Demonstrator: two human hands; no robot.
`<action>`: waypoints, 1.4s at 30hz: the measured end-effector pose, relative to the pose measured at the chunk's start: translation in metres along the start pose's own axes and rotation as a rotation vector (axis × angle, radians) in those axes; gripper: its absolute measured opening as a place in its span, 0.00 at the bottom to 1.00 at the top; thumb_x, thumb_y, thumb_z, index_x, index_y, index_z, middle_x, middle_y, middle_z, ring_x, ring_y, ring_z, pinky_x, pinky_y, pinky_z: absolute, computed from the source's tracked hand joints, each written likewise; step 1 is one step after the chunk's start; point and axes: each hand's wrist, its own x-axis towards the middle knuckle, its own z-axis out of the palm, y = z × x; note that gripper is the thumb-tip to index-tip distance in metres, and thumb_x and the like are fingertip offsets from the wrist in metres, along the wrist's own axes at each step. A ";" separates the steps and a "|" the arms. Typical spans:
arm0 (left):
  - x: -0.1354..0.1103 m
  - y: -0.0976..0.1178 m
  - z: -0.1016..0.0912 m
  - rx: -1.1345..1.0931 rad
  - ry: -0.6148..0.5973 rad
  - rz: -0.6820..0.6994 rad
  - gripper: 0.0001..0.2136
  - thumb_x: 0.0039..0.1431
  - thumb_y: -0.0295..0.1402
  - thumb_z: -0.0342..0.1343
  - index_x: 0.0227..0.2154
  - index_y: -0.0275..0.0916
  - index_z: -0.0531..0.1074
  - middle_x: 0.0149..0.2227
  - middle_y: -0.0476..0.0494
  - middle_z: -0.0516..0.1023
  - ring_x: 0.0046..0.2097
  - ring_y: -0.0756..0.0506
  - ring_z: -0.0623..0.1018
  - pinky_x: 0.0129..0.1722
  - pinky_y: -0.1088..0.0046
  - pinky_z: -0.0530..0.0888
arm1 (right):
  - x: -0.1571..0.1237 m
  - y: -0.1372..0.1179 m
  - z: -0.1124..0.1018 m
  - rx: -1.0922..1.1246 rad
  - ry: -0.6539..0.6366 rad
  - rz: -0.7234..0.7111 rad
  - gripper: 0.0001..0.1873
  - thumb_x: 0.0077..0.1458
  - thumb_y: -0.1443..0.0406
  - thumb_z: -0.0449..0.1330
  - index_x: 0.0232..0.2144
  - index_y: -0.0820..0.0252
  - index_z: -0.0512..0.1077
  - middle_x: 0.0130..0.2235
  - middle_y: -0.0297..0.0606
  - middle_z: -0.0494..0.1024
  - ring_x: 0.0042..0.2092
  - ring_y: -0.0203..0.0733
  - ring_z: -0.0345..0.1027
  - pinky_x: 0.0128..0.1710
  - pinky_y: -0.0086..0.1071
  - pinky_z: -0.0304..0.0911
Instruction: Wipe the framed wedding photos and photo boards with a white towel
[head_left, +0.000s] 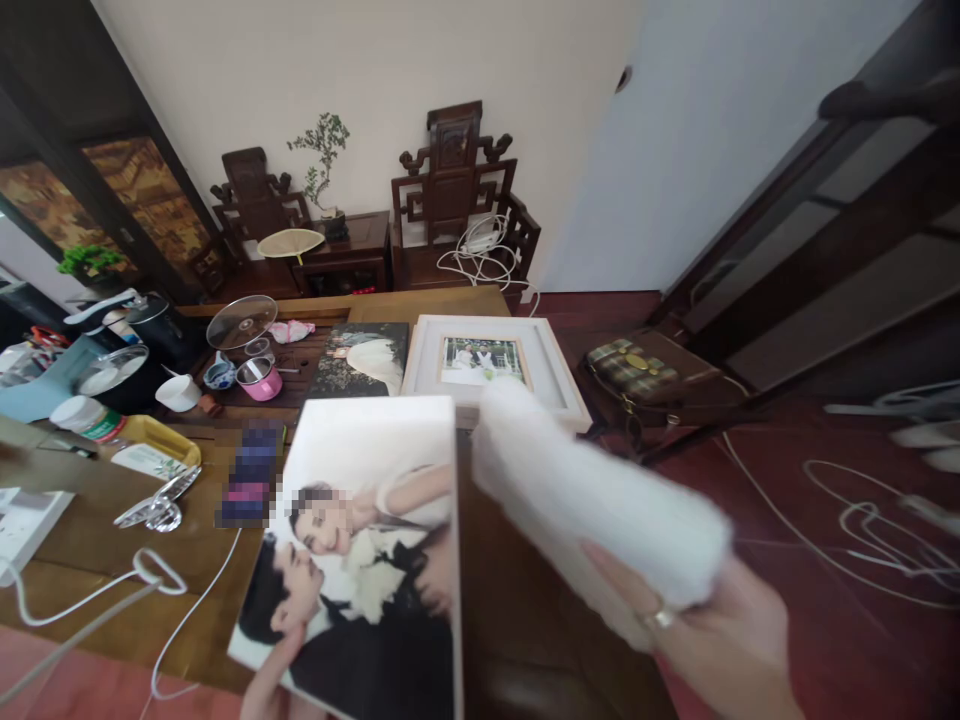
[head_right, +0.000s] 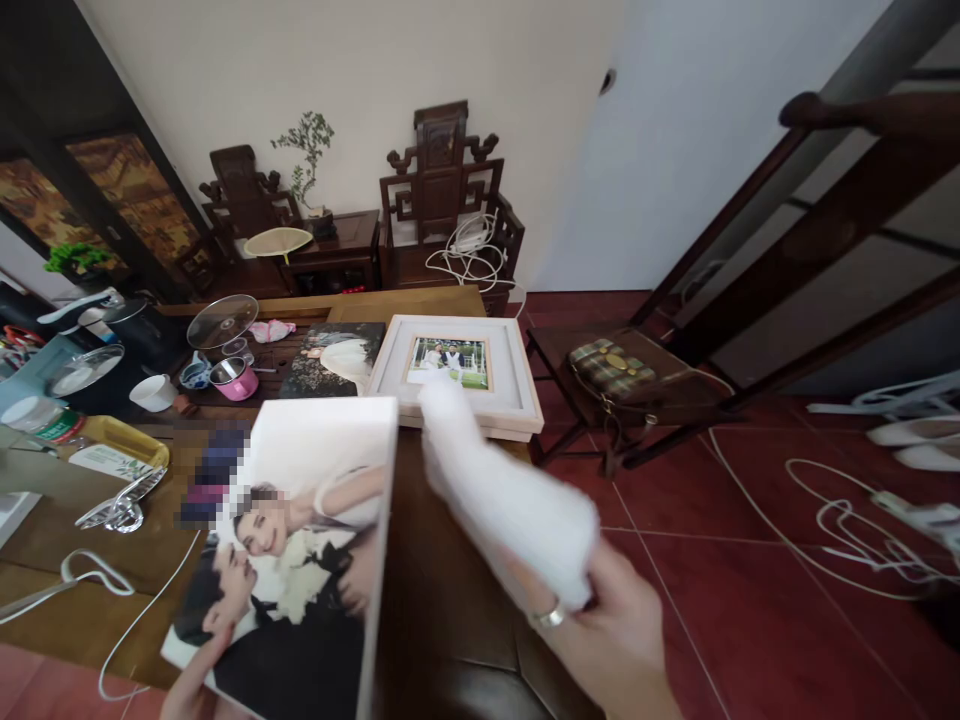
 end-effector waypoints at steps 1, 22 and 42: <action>0.000 0.002 -0.005 -0.033 0.034 0.004 0.17 0.62 0.34 0.54 0.53 0.51 0.75 0.49 0.51 0.81 0.61 0.40 0.70 0.65 0.61 0.62 | -0.002 -0.003 -0.002 -0.075 -0.139 -0.201 0.06 0.48 0.67 0.64 0.31 0.53 0.78 0.45 0.41 0.81 0.45 0.51 0.76 0.42 0.39 0.75; 0.097 0.100 0.089 -0.225 0.157 0.130 0.17 0.58 0.16 0.48 0.47 0.28 0.77 0.39 0.36 0.84 0.39 0.44 0.84 0.48 0.69 0.79 | 0.104 0.064 0.103 -0.960 -0.404 -0.880 0.30 0.58 0.76 0.51 0.63 0.68 0.62 0.62 0.52 0.66 0.62 0.58 0.58 0.61 0.54 0.52; 0.162 0.089 0.120 -0.188 0.014 0.112 0.12 0.57 0.17 0.52 0.40 0.31 0.77 0.36 0.40 0.84 0.37 0.45 0.83 0.44 0.70 0.79 | 0.126 -0.029 0.116 -0.272 -0.698 -0.891 0.26 0.66 0.58 0.49 0.62 0.63 0.61 0.64 0.46 0.64 0.68 0.43 0.46 0.67 0.46 0.48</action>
